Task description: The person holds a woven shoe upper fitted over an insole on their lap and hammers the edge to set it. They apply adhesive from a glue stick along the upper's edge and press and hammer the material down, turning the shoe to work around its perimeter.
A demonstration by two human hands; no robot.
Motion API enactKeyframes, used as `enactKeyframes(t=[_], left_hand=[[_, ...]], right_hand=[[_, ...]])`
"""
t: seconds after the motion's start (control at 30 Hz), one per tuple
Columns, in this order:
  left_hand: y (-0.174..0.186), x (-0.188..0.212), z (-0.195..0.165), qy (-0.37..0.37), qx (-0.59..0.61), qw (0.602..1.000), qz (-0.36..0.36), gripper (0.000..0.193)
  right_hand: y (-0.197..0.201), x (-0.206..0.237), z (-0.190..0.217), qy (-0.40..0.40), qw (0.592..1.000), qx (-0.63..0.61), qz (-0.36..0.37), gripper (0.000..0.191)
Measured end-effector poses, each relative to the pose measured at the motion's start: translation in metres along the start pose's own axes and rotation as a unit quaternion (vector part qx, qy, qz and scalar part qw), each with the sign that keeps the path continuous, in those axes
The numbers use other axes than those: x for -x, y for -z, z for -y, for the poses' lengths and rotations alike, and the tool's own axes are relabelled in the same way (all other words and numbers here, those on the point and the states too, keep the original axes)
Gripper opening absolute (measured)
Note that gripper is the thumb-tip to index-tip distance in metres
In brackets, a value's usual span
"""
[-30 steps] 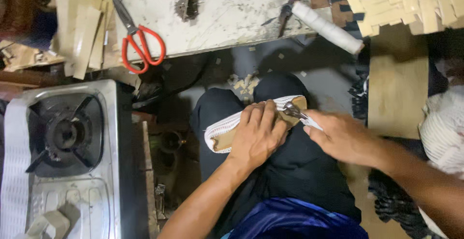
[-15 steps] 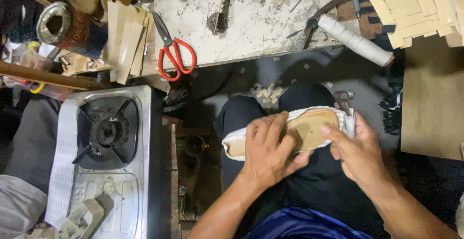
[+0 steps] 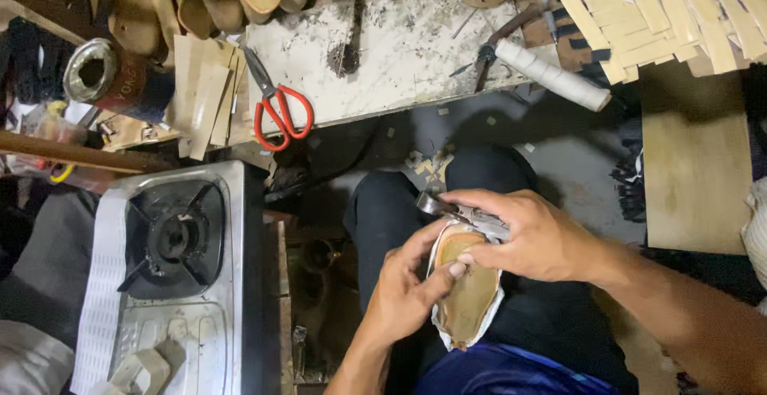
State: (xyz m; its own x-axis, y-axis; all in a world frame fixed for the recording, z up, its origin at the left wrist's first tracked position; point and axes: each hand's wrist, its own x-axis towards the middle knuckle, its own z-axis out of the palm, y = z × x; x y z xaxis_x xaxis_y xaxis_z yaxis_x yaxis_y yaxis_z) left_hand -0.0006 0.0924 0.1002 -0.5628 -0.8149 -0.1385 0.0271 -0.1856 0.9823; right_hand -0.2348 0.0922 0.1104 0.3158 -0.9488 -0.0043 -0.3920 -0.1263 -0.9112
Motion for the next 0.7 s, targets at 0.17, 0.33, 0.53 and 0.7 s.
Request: enactKeyframes(t=[0.17,0.33,0.53,0.7], left_hand=[[0.005,-0.009,0.031,0.024,0.150,0.987,-0.057,0.048],[0.011,-0.014,0.040,-0.001,0.133,0.985,-0.108,0.041],[-0.008,-0.014,0.037,-0.001,0.165,0.979,-0.122,0.048],[-0.028,-0.001,0.025,0.001,0.077,0.990,-0.115,0.043]], right_hand=[[-0.010,0.003,-0.018,-0.149,0.974,-0.079,-0.149,0.062],[0.005,0.042,-0.008,-0.022,0.912,-0.360,-0.195,0.066],[0.012,0.075,0.008,-0.075,0.868,-0.492,-0.003,0.071],[0.022,0.089,0.016,-0.309,0.917,-0.208,0.141,0.036]])
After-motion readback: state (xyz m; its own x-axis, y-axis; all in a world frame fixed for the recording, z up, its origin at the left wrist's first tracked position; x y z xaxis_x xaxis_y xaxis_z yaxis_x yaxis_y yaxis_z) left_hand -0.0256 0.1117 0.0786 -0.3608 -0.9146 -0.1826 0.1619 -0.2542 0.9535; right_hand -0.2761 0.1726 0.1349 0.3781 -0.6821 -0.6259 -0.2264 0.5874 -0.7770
